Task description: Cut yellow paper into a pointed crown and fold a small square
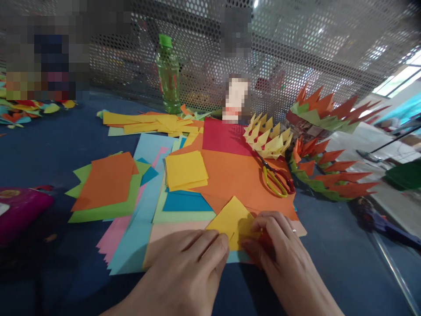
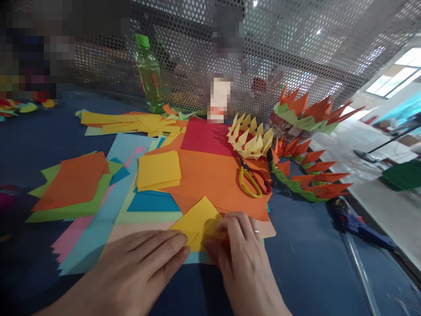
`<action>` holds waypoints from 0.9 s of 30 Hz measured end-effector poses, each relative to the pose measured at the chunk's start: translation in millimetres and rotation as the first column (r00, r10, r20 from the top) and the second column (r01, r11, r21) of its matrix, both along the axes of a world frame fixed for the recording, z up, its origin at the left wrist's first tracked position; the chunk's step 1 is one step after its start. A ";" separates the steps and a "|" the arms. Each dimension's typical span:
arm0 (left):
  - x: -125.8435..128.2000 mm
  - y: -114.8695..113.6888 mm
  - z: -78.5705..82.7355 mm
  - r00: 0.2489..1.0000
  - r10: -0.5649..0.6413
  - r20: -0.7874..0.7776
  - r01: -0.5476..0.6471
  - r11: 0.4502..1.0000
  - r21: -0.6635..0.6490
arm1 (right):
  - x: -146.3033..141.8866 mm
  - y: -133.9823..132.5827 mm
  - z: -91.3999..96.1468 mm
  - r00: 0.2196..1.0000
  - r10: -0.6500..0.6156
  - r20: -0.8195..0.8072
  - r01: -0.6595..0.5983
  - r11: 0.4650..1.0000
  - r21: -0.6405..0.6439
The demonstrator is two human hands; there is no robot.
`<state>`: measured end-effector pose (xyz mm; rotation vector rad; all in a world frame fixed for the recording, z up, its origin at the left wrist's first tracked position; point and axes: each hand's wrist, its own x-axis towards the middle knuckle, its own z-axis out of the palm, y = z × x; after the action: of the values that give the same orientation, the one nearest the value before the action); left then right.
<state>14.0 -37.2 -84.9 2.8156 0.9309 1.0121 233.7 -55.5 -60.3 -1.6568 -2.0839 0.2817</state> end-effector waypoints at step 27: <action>0.1 0.9 24.3 0.992 -0.027 -0.127 0.026 1.000 -0.009 | 1.1 -2.1 -0.3 0.999 0.020 -0.046 -0.022 0.999 -0.030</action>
<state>14.2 -36.2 -60.6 2.9076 0.9027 0.8329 234.8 -57.6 -60.6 -1.6315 -2.0743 0.3563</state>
